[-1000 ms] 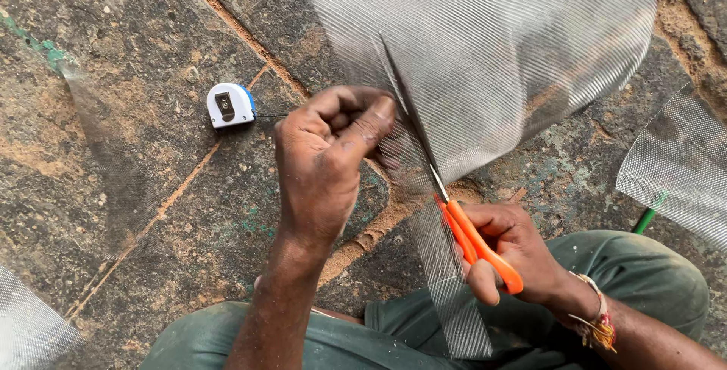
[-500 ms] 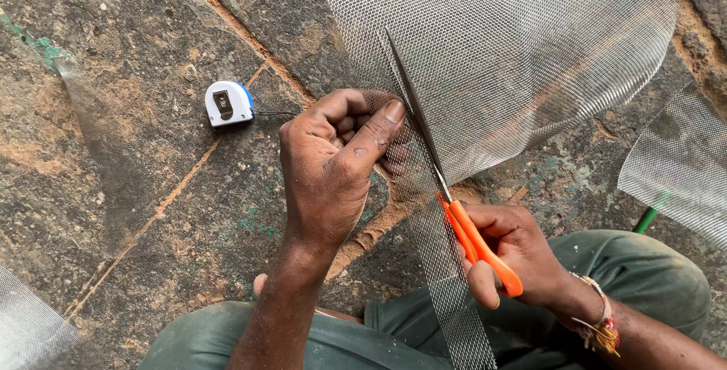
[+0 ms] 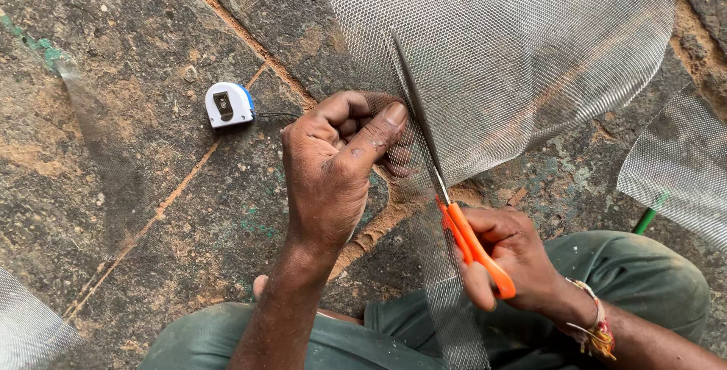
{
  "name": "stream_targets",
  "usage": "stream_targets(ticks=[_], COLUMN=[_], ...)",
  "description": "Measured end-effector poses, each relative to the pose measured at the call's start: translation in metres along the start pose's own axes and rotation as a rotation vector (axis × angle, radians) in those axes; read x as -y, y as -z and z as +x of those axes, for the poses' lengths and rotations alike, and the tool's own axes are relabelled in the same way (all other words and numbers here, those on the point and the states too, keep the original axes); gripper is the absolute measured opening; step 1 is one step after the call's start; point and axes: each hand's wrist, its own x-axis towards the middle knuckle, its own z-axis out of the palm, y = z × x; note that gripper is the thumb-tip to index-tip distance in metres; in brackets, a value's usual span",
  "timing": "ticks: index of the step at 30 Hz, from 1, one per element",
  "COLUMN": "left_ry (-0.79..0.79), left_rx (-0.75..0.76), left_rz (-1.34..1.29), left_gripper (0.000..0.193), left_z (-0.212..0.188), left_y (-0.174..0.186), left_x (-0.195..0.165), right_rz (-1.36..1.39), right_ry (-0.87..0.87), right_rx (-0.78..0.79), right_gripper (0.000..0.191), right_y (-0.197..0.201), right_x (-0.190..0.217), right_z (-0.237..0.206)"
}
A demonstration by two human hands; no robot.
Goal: The person measures and marks a piece of metal mesh using a tape measure and a metal ruler, then cuts the mesh with orange-handled scissors. The person repeats the measuring and marking process on another section of the mesh.
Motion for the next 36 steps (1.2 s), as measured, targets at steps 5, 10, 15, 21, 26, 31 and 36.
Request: stream_targets(ticks=[5,10,15,21,26,31,36], left_ry=[0.022,0.036,0.049,0.069,0.035,0.117,0.101], left_rx=[-0.006,0.009,0.009,0.016,0.087,0.130,0.116], left_rz=[-0.008,-0.083,-0.081,-0.120,-0.089,-0.135,-0.027], left_gripper=[0.020,0.021,0.021,0.019,0.017,0.017,0.018], left_z=[0.000,0.000,0.000,0.000,-0.004,-0.005,-0.006], left_y=[0.001,0.000,0.002,0.002,0.000,-0.002,-0.003], left_x=[0.000,-0.001,-0.001,0.000,0.001,0.000,-0.001], right_rz=[0.003,0.010,0.064,0.025,0.067,0.229,0.153], right_ry=[0.046,0.076,0.034,0.095,0.111,-0.050,0.043], right_rx=[-0.016,0.009,0.025,0.031,0.026,-0.003,0.015], right_gripper=[0.024,0.038,0.051,0.043,0.035,0.048,0.041], right_y=[-0.001,-0.001,-0.001,-0.001,-0.002,-0.001,0.001], right_x=[-0.002,-0.001,0.000,-0.004,-0.010,-0.014,-0.014], right_z=[0.001,0.000,0.001,0.000,-0.004,-0.006,-0.007])
